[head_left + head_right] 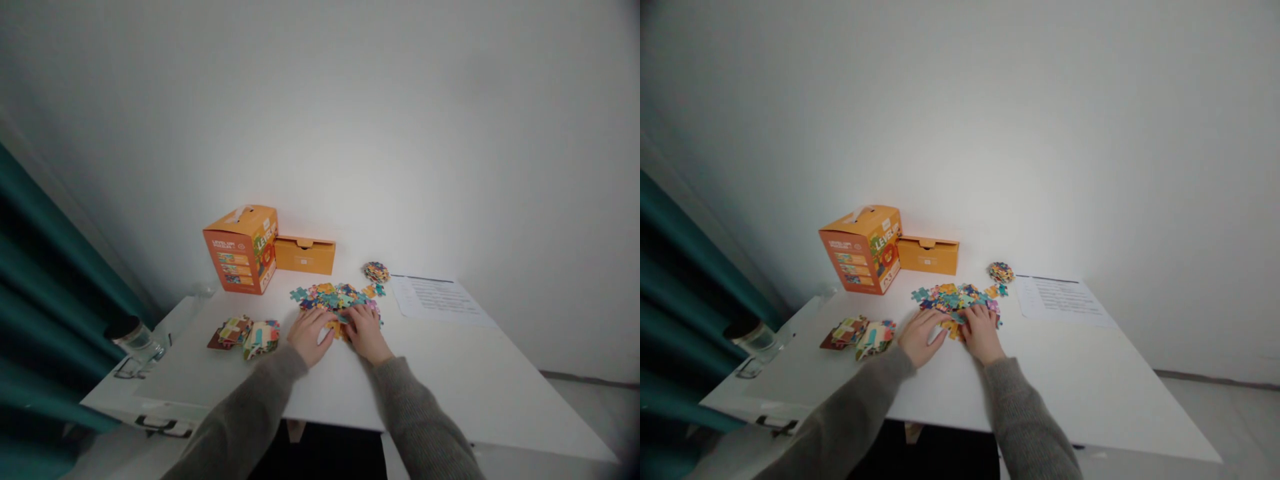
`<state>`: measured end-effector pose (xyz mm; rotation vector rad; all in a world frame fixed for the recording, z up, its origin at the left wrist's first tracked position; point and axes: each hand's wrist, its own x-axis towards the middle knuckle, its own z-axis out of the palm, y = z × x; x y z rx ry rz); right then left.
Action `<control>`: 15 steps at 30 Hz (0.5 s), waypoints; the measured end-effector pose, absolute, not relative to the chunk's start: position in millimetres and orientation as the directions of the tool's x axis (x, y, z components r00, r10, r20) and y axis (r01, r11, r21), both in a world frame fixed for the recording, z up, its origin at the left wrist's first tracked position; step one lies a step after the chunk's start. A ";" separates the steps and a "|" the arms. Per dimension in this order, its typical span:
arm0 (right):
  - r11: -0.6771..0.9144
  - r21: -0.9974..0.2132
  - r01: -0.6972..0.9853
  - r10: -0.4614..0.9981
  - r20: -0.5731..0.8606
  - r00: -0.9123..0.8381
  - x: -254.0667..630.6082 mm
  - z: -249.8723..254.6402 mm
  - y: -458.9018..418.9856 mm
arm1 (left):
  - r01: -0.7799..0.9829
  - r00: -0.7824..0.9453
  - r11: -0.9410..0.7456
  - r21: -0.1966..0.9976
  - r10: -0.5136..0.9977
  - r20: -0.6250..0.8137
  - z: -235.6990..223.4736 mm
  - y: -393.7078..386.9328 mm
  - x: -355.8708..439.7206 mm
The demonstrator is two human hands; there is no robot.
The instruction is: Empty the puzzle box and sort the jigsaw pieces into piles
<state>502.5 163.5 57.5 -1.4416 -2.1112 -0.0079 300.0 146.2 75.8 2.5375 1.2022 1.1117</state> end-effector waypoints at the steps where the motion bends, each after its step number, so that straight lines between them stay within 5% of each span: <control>1: 0.417 -0.339 0.843 0.845 0.485 -0.223 503.2 59.9 164.5 | 0.614 0.377 -0.667 0.423 0.718 0.585 69.5 150.1 304.6; 4: 0.383 -0.553 0.740 0.847 0.529 -0.043 502.9 65.5 167.9 | 0.586 0.279 -0.638 0.499 0.737 0.615 54.3 158.0 309.6; 8: 0.212 -0.947 0.242 0.973 0.227 0.035 495.0 65.8 167.6 | 0.524 0.213 -0.620 0.583 0.759 0.615 46.9 157.9 309.4; 11: 0.085 -0.995 -0.055 0.992 0.090 -0.088 486.9 65.3 162.7 | 0.499 0.243 -0.637 0.588 0.754 0.610 47.4 155.4 308.5; 15: 0.061 -0.991 -0.122 0.987 0.078 -0.139 482.1 67.7 157.4 | 0.496 0.304 -0.673 0.548 0.726 0.617 48.4 154.3 305.1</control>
